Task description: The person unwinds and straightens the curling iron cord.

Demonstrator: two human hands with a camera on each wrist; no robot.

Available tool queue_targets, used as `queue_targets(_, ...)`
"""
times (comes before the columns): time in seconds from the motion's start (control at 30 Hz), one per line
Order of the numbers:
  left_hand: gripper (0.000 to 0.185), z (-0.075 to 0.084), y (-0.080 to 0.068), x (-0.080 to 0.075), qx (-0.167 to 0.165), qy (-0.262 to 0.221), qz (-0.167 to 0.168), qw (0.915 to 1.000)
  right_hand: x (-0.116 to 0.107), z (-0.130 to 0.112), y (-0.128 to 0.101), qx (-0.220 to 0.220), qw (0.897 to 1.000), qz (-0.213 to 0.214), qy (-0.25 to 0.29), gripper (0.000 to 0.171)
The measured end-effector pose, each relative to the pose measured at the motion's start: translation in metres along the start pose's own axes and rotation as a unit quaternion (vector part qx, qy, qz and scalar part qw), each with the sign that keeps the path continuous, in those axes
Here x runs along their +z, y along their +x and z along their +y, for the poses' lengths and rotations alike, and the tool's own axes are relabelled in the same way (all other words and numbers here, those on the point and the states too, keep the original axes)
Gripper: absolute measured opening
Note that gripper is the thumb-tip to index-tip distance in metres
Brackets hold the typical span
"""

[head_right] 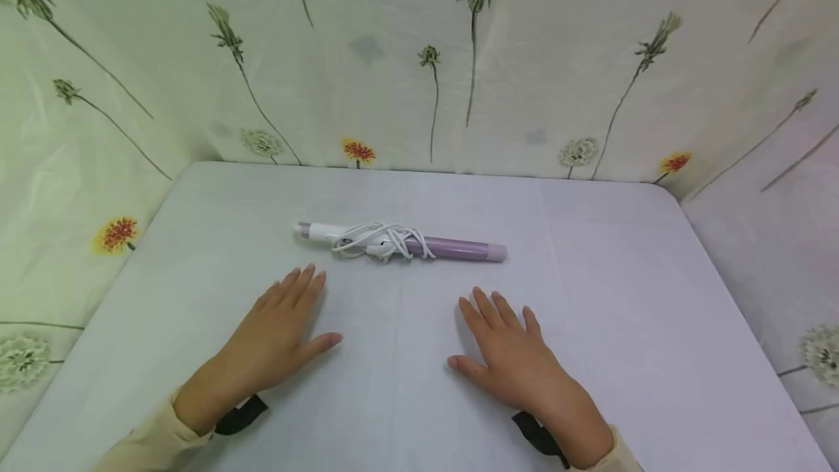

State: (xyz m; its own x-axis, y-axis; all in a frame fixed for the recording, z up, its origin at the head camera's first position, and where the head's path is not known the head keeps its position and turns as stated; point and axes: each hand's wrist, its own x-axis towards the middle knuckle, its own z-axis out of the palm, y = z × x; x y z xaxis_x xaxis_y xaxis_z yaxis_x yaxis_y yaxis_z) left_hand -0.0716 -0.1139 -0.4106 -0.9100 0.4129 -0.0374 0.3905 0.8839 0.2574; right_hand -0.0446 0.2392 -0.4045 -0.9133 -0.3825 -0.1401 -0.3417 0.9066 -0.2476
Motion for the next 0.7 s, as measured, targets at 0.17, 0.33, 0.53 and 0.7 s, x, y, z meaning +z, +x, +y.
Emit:
queue_targets(0.17, 0.081, -0.006, 0.005, 0.001, -0.008, 0.009, 0.022, 0.9997, -0.001, 0.001, -0.001, -0.007, 1.000, 0.004, -0.010, 0.078)
queue_targets(0.33, 0.076, -0.016, 0.016, 0.003, -0.013, 0.032, 0.070, 0.9969, 0.000, 0.003, -0.002, -0.008, 1.000, 0.001, -0.020, 0.073)
queue_targets(0.53, 0.079, -0.030, 0.038, 0.001, 0.000, 0.095, 0.124, 0.9878, -0.003, 0.004, -0.003, -0.015, 1.000, 0.004, -0.022, 0.066)
queue_targets(0.7, 0.072, -0.029, 0.054, -0.005, 0.011, 0.099, 0.113, 0.9885, -0.006, 0.003, -0.002, -0.023, 1.000, 0.007, -0.020, 0.063)
